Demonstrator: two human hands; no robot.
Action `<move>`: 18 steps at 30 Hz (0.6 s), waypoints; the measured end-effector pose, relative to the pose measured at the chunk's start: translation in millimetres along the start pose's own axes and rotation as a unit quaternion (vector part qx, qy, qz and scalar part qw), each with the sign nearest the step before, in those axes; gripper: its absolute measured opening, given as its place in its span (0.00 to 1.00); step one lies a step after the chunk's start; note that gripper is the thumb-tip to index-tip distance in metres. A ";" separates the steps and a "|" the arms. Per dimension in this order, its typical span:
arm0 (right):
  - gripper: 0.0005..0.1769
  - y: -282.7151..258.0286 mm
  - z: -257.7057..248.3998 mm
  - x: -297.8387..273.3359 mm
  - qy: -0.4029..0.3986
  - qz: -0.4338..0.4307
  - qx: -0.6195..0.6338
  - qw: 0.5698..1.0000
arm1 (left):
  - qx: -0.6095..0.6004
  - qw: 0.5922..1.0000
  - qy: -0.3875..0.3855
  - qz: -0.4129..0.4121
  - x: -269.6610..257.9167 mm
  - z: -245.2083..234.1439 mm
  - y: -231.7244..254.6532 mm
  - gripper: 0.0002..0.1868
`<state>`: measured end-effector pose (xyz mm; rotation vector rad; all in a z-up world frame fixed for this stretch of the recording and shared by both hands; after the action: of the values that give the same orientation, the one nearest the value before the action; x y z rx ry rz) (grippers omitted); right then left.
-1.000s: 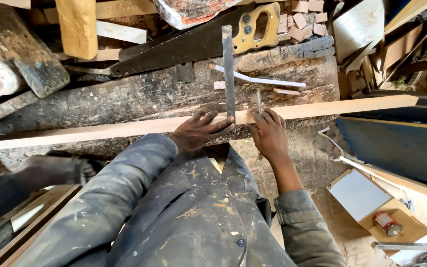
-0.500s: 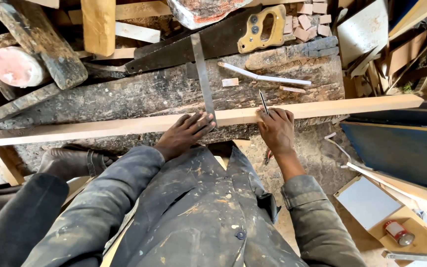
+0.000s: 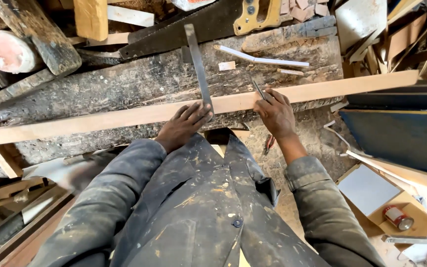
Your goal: Measuring and marking a wooden plank using a tape measure, pencil, and ruler
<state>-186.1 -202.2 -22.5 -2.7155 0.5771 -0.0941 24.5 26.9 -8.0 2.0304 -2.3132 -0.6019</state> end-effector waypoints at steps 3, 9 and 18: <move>0.15 7.0 14.9 -10.3 -0.039 0.023 -0.017 0.999 | 0.018 0.999 0.026 0.018 -8.3 -2.6 4.5 0.31; 0.28 -19.7 16.6 5.9 -0.098 0.049 -0.005 0.994 | 0.018 0.999 0.012 -0.026 -26.5 3.0 1.2 0.29; 0.41 -136.0 81.1 76.6 -0.297 -0.029 0.005 0.954 | -0.001 0.987 0.045 -0.155 -106.9 -17.1 -16.8 0.26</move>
<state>-53.0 -90.3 -49.8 -2.5549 0.3109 0.6788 62.2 122.8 29.2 2.3841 -1.9630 -0.5051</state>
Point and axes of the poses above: each hand's wrist, its own x-axis towards the middle knuckle, its own z-axis out of the palm, y = z × x, the point moved 5 cm from there along x, towards the middle knuckle, and after that the axes turned 11 degrees about -y, right-handed, at the moved point
